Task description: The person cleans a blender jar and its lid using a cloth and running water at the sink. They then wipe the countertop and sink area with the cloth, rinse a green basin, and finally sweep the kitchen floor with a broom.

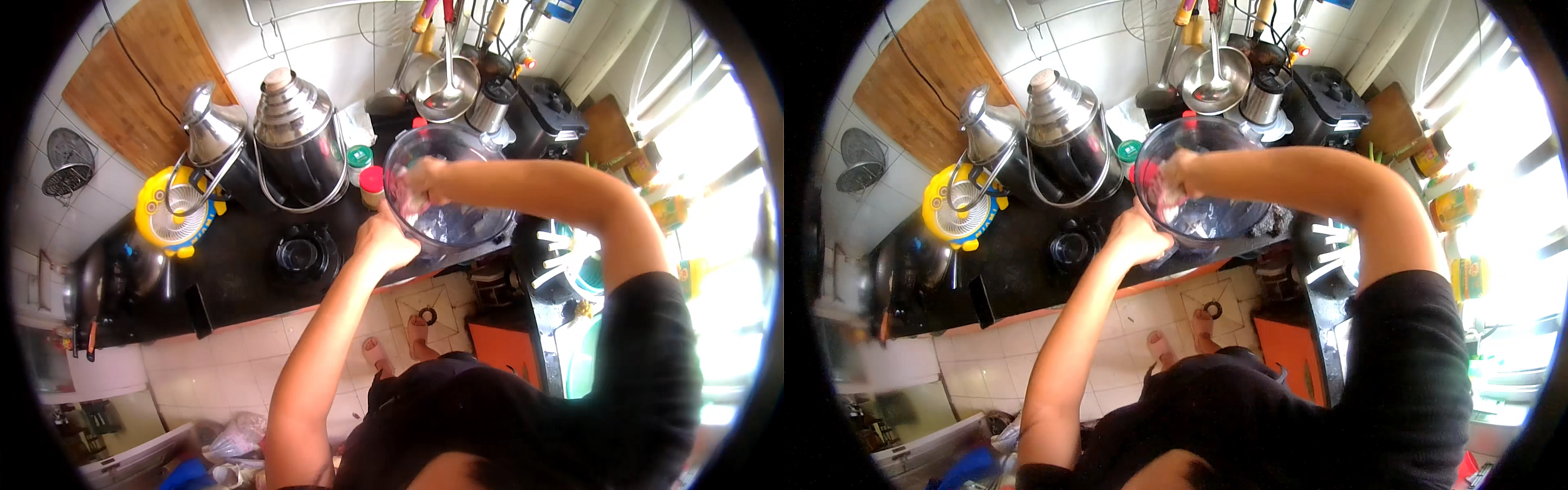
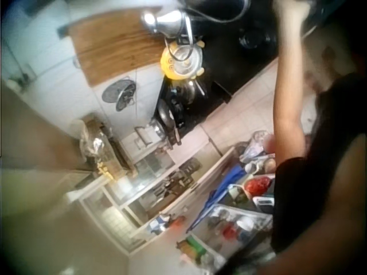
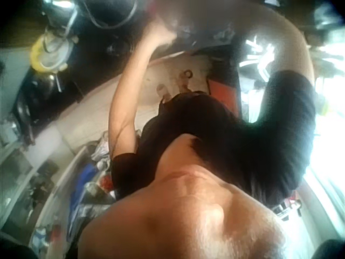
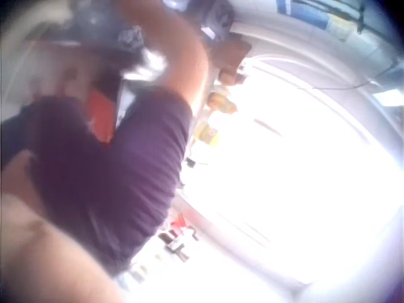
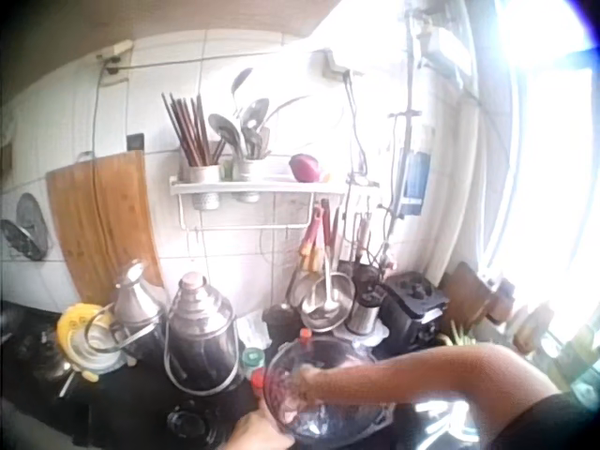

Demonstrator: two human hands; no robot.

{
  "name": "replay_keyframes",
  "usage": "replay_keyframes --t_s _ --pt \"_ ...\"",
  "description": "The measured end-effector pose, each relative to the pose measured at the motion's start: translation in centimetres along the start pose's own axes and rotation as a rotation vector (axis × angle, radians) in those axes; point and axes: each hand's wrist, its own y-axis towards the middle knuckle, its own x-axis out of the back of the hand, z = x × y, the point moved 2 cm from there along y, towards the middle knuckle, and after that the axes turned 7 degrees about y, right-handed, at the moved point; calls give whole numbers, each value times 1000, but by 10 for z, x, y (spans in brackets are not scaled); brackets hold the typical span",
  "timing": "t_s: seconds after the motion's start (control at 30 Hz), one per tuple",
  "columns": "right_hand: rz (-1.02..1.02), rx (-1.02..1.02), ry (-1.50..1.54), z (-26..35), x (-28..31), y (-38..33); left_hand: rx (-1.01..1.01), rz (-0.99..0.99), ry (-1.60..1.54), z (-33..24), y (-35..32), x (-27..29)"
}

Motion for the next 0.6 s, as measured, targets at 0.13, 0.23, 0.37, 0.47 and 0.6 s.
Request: replay_keyframes --t_s 0.13,0.23,0.37,0.47,0.6 --pt "211 366 -37 19 14 -20 20 -46 -4 3 -2 1" --pt "73 640 -260 19 15 -43 33 85 34 -7 1 3" --pt "173 740 -277 3 13 -67 35 102 -226 -2 1 -2" --pt "438 546 -380 -5 32 -101 -127 167 -237 -8 3 3" --pt "164 871 -648 -12 65 -117 -11 101 -385 -16 -1 -1"
